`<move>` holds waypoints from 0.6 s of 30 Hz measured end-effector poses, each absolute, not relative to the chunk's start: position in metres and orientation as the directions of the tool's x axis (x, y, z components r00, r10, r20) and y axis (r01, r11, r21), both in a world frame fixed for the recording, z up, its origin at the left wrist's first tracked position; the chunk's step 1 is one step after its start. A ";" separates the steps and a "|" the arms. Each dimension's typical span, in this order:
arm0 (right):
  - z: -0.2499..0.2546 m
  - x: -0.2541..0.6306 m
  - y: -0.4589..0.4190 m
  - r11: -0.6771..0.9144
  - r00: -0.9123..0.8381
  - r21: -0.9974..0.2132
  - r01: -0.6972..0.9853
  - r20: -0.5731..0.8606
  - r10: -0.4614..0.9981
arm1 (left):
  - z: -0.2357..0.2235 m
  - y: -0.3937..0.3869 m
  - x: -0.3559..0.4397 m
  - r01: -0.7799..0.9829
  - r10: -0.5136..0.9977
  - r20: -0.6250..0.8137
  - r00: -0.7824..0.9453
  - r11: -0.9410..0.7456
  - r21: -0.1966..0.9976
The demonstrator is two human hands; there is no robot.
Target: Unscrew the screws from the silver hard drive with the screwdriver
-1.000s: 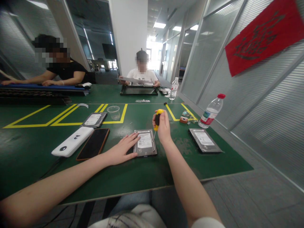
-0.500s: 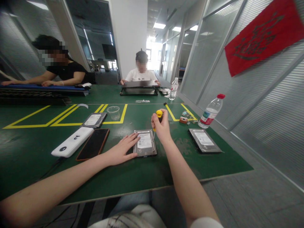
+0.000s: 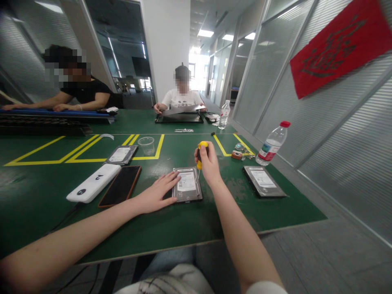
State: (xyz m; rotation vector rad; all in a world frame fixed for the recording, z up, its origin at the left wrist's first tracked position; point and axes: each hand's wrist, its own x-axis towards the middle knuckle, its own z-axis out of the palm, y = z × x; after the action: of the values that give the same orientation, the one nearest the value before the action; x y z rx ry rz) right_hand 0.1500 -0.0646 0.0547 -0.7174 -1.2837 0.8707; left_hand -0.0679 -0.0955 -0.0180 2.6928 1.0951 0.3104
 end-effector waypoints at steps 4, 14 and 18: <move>0.054 0.150 -0.063 0.509 0.078 -0.842 -0.179 0.504 0.860 | -0.019 -0.095 -0.068 0.657 0.703 0.119 0.701 -0.701 0.277; 0.046 0.156 -0.053 0.473 0.098 -0.835 -0.281 0.465 0.880 | -0.018 -0.095 -0.068 0.656 0.703 0.114 0.702 -0.700 0.281; 0.047 0.153 -0.054 0.478 0.106 -0.851 -0.217 0.466 0.878 | -0.017 -0.095 -0.067 0.663 0.707 0.102 0.700 -0.696 0.278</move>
State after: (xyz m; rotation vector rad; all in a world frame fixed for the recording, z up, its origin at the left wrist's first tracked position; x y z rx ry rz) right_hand 0.1533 -0.0537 0.0467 -0.6991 -1.1959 0.9117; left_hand -0.0673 -0.0953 -0.0168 2.6892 1.0992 0.2956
